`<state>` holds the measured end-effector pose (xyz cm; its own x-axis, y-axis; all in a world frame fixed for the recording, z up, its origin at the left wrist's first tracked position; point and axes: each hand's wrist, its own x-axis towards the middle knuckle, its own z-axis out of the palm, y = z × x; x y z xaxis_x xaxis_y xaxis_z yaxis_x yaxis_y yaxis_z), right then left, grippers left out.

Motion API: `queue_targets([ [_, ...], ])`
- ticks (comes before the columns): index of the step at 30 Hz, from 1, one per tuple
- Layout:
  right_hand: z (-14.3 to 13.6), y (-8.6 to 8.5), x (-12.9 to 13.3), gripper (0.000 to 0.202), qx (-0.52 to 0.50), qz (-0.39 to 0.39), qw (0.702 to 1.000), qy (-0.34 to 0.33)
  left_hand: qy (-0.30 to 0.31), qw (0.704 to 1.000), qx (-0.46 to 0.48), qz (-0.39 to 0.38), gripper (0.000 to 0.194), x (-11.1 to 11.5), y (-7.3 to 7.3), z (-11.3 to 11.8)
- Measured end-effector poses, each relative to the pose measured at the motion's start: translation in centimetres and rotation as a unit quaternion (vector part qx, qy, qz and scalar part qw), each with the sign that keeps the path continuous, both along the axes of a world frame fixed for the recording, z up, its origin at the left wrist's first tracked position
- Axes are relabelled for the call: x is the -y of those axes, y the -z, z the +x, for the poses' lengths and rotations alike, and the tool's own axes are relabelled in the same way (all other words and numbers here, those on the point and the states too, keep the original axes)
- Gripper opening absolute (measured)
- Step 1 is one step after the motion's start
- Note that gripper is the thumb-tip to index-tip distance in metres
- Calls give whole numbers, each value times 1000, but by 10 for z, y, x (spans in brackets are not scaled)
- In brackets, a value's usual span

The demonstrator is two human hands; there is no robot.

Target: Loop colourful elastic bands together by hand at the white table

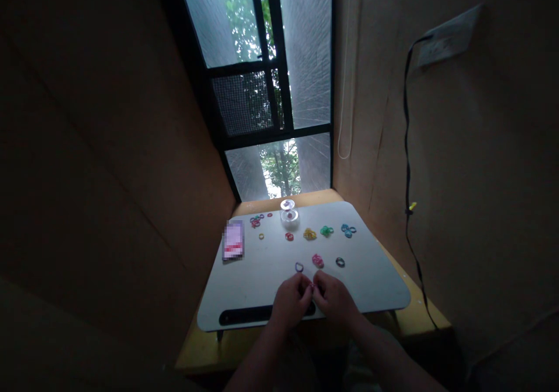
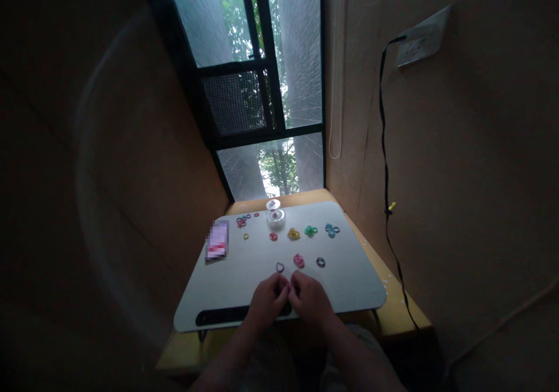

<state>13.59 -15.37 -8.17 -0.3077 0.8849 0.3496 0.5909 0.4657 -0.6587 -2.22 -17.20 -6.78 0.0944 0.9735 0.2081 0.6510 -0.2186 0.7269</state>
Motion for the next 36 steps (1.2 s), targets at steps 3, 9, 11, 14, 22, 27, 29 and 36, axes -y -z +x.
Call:
queue_targets([
  [3,0,0,0,10,1,-1,1000,3,1,1000,-3,-1,12,0,0,0],
  [9,0,-2,1,9,1,-5,1000,8,6,1000,-7,2,12,1,0,-1],
  [11,0,-2,2,10,2,-5,1000,6,4,1000,-10,4,11,1,0,-1],
  [14,0,-1,2,9,2,-5,1000,5,2,1000,-14,0,12,1,-1,0],
  [22,0,0,0,10,4,-7,1000,7,3,1000,-15,4,12,2,-1,0],
  [27,0,-1,1,10,6,-12,1000,5,2,1000,-21,5,10,1,1,0],
  [29,0,-2,1,10,4,-12,1000,4,4,1000,-23,5,10,1,1,-1],
  [36,0,-2,2,10,4,-7,1000,4,-3,1000,-27,2,13,2,-1,0],
])
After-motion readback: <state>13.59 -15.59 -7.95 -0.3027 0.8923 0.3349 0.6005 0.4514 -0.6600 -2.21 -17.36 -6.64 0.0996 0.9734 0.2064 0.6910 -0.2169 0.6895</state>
